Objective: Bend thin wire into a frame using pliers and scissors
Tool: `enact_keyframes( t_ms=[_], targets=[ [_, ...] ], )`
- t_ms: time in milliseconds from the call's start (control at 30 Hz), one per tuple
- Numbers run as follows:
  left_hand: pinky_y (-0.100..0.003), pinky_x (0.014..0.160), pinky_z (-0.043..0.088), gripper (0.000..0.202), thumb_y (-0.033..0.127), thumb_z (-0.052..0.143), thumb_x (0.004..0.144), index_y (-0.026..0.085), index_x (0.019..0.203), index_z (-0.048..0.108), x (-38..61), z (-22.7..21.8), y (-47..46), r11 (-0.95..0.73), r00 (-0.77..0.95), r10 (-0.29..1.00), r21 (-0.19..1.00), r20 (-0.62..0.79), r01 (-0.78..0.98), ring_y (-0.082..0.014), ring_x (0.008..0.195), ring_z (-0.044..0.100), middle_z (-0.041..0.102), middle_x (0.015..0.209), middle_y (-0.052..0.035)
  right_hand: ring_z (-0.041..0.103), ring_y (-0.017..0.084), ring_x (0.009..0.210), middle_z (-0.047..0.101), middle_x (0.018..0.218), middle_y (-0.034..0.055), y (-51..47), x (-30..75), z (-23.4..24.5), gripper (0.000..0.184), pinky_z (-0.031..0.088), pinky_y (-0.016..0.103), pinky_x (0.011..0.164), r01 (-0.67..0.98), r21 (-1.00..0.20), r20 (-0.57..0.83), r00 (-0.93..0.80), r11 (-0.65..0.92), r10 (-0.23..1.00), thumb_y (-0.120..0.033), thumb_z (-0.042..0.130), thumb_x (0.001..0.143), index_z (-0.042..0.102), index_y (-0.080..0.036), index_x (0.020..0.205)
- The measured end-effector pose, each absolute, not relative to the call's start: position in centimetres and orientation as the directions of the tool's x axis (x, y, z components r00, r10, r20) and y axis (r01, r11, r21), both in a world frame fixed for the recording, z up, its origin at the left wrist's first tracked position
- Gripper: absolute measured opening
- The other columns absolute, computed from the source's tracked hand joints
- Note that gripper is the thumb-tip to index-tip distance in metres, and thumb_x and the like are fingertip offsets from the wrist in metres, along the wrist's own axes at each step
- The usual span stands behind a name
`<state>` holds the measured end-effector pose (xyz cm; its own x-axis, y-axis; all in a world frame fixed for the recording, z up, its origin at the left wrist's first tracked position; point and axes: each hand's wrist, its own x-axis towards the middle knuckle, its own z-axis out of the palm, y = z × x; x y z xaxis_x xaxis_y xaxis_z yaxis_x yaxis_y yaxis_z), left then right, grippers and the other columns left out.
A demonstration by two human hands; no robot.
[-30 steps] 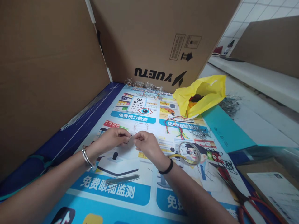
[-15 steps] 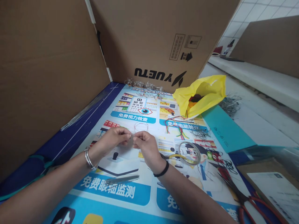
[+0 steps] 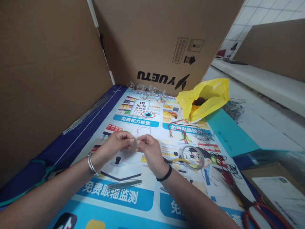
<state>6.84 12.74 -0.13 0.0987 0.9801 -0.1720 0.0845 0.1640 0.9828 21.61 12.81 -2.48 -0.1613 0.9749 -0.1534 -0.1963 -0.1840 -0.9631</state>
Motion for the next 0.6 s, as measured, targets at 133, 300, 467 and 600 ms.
enact_keyframes(
  t_ms=[133,300,467,600],
  targets=[
    [-0.021,0.053,0.042,0.005,0.018,0.06,0.066,0.013,0.064,0.06,6.95,-0.12,12.73,0.163,0.089,0.982,0.984,-0.169,0.068,-0.008,0.053,0.048,0.055,0.06,0.0018,0.051,0.01,0.06,0.055,0.064,-0.0028,12.8,21.53,-2.38,0.02,0.049,0.027,0.06,-0.204,-0.962,-0.147,-0.162,-0.179,0.976,-0.032,0.07,0.062,0.059,-0.016,0.07],
    [-0.021,0.053,0.041,0.005,0.017,0.06,0.065,0.014,0.062,0.058,7.0,0.01,12.54,0.172,0.088,0.981,0.984,-0.175,0.04,-0.0076,0.052,0.047,0.053,0.057,0.003,0.051,0.01,0.06,0.056,0.064,-0.0028,12.8,21.53,-2.29,0.019,0.049,0.027,0.06,-0.211,-0.962,-0.139,-0.163,-0.172,0.977,-0.03,0.069,0.062,0.059,-0.016,0.07],
    [-0.021,0.054,0.043,0.007,0.02,0.061,0.066,0.014,0.063,0.057,6.84,-0.47,12.64,0.157,0.1,0.982,0.987,-0.16,0.039,-0.0084,0.054,0.049,0.054,0.059,0.0026,0.052,0.01,0.059,0.056,0.063,-0.0031,12.85,21.57,-2.35,0.019,0.048,0.028,0.061,-0.212,-0.962,-0.139,-0.166,-0.173,0.976,-0.03,0.068,0.062,0.058,-0.017,0.07],
    [-0.02,0.053,0.042,0.007,0.02,0.06,0.066,0.014,0.063,0.057,6.91,-0.65,12.61,0.161,0.091,0.982,0.986,-0.164,0.037,-0.0079,0.053,0.048,0.053,0.059,0.003,0.052,0.009,0.058,0.056,0.064,-0.0029,12.86,21.55,-2.36,0.019,0.048,0.027,0.06,-0.189,-0.967,-0.138,-0.164,-0.168,0.977,-0.031,0.068,0.062,0.058,-0.017,0.07]
  ],
)
